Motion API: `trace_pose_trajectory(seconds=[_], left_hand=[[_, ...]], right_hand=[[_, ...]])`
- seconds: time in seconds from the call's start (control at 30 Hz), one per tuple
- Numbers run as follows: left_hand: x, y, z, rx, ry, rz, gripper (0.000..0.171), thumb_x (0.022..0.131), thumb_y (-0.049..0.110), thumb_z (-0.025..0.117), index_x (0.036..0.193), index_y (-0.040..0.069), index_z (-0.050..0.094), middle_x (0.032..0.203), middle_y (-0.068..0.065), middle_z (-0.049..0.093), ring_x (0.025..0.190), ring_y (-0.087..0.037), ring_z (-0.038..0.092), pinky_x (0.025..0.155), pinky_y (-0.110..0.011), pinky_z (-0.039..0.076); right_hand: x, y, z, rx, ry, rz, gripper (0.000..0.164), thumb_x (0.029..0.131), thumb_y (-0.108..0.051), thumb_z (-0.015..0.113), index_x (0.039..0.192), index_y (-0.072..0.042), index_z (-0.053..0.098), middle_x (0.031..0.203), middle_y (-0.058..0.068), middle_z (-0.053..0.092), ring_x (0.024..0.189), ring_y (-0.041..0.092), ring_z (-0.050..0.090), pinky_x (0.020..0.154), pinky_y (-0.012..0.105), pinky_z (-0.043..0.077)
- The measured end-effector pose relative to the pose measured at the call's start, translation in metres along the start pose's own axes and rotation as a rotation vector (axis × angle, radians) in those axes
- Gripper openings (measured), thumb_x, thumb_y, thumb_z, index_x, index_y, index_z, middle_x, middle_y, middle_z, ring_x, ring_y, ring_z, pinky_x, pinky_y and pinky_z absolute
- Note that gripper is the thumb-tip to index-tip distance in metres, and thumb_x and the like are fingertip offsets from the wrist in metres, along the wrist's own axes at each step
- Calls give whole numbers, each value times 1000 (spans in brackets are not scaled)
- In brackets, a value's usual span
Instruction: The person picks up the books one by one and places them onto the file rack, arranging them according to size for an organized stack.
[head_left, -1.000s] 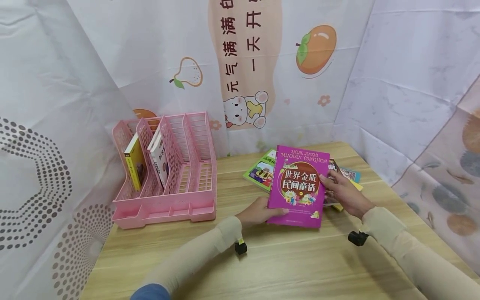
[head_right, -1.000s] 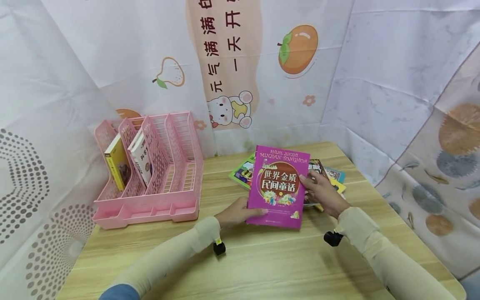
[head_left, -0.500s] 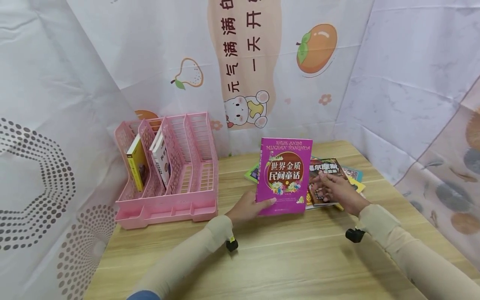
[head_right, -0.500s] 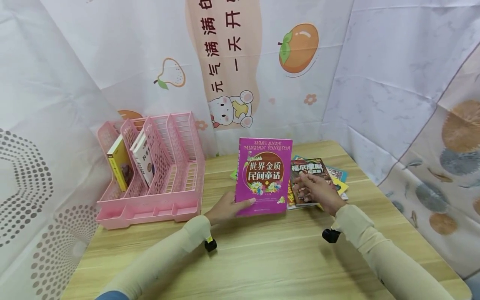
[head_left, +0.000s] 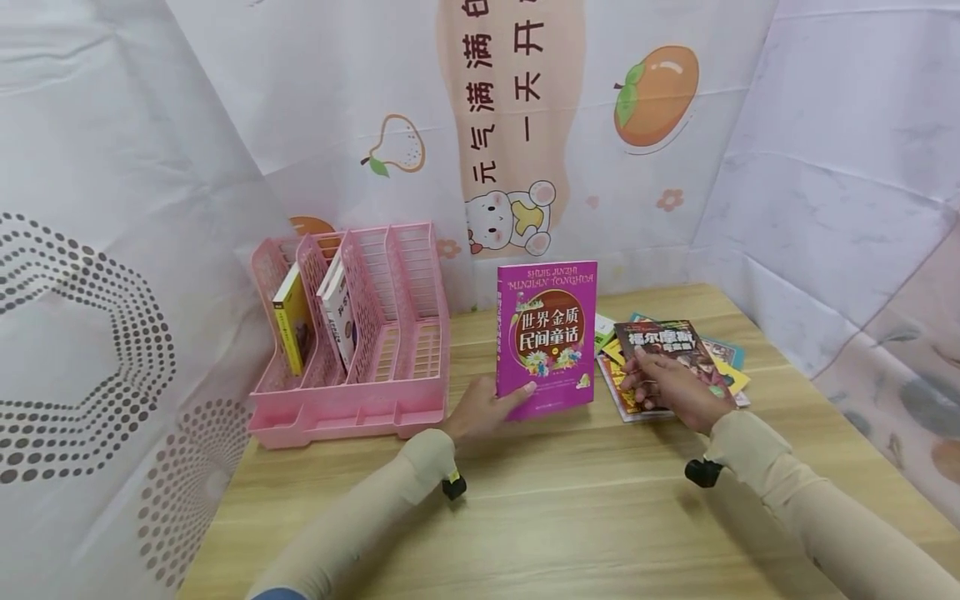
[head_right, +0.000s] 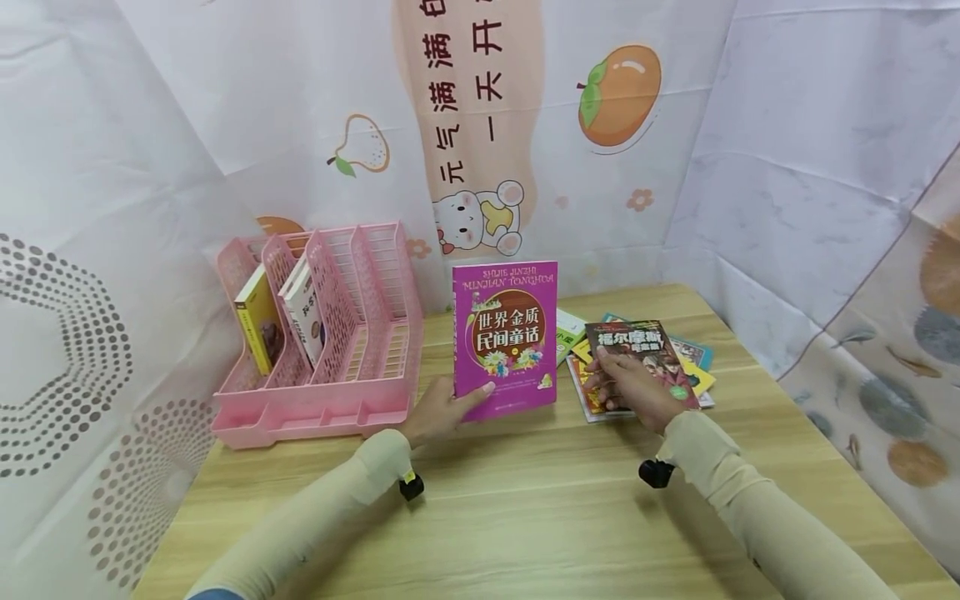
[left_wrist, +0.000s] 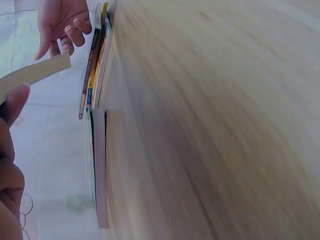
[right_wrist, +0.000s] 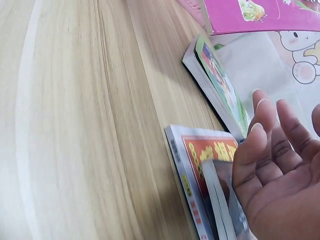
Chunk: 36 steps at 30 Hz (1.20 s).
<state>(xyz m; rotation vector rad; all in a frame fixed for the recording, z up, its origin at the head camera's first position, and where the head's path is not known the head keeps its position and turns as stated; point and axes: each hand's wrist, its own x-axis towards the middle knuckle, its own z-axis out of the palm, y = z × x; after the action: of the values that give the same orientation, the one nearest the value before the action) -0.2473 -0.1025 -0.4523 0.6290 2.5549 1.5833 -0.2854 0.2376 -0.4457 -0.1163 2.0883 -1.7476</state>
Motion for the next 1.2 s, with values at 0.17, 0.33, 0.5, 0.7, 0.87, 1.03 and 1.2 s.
trace_pose_trajectory(seconds=[0.17,0.33,0.5,0.7,0.87,1.03,1.2], left_hand=[[-3,-2,-9,37,13,7,46,90,60,52,112,22,65,91,10,69,72,-11,67,67,-29,54],[-8,-1,-16,30,38,-9,47,89,62,51,111,22,65,89,10,70,71,-13,67,64,-30,54],[-12,-1,-26,2,75,17,44,92,56,52,113,20,66,89,7,71,68,-16,67,62,-35,55],[-19,-2,-40,-63,127,9,43,92,54,54,117,21,64,95,6,71,68,-16,65,62,-40,55],[-25,-3,-52,-34,218,33,42,91,52,57,112,16,66,93,3,72,63,-15,63,60,-33,54],[-29,-5,-64,-8,279,55,42,91,50,59,114,15,65,97,2,72,68,-13,65,65,-30,55],[-36,-10,-74,17,292,61,43,92,48,59,115,13,64,91,-1,72,62,-19,65,58,-31,55]], right_hand=[[6,-5,9,-35,-4,20,69,97,-57,32,130,3,43,114,23,58,77,21,56,67,36,50],[12,-5,19,-14,-42,6,62,99,-54,35,127,1,46,114,25,57,74,20,58,65,38,50],[18,-3,26,-19,-60,14,56,100,-51,35,122,-1,49,112,25,56,69,18,54,57,37,46],[23,-8,39,-55,-68,21,64,99,-53,36,128,3,47,112,23,58,72,19,55,54,35,45],[30,-10,51,-75,-98,-16,66,98,-54,38,126,5,48,114,27,58,75,21,56,61,35,47],[34,-10,59,-86,-113,-35,63,99,-51,39,124,5,50,112,27,59,73,22,56,63,36,48],[37,-13,66,-139,-145,-39,55,102,-44,36,121,5,53,108,28,60,72,29,58,61,36,47]])
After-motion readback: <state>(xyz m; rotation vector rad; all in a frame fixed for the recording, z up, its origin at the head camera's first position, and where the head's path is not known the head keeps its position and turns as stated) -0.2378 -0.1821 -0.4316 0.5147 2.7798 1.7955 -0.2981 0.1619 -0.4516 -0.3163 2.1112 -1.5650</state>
